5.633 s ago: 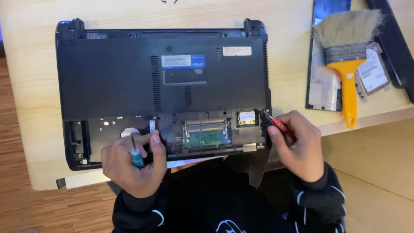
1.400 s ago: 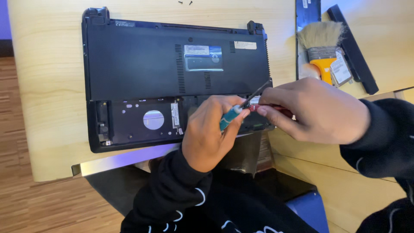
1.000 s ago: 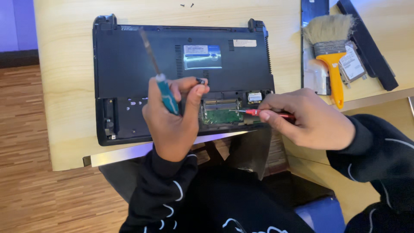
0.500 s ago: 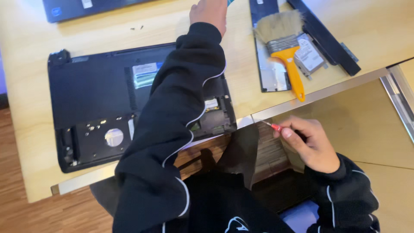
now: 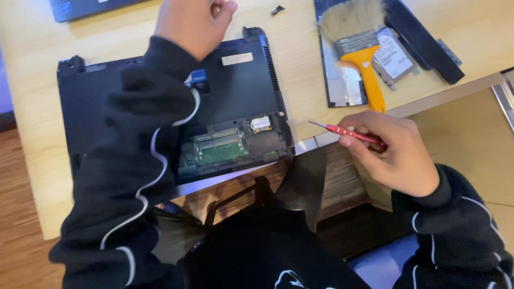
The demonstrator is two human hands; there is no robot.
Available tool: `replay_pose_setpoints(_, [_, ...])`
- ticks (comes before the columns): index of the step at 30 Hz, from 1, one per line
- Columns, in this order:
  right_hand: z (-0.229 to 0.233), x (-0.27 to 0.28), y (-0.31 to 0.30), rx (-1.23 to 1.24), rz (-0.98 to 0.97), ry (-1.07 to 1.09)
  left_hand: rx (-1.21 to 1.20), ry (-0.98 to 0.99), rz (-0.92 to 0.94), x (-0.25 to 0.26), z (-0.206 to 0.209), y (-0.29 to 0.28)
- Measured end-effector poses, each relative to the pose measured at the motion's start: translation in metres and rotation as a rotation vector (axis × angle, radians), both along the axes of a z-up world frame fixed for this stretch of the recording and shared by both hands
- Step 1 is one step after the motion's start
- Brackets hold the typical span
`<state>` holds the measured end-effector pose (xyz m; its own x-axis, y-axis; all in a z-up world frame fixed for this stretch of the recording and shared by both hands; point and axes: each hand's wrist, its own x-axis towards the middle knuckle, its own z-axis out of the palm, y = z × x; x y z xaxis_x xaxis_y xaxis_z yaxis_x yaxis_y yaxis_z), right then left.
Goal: The person uses two screwdrivers to remove screws from the bottom panel of a laptop, then flips it over and opens the lid. The person works on a wooden desk with tools and a brush nearby.
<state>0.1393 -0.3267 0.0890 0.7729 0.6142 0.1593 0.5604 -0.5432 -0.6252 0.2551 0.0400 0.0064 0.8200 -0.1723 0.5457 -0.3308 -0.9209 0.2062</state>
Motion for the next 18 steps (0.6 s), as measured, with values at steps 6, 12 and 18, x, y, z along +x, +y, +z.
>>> replay_pose_setpoints(6, [0.004,0.034,0.073,-0.308,0.338,-0.114,-0.122,0.290,0.215,-0.176,0.049,0.024])
replay_pose_setpoints(12, [-0.003,0.043,0.121,-0.655,0.439,-0.273,-0.246,0.149,0.556,-0.282,0.029,0.040])
replay_pose_setpoints(18, [0.018,0.034,0.149,-0.870,0.471,-0.383,-0.552,-0.035,0.691,-0.298,0.020,0.043])
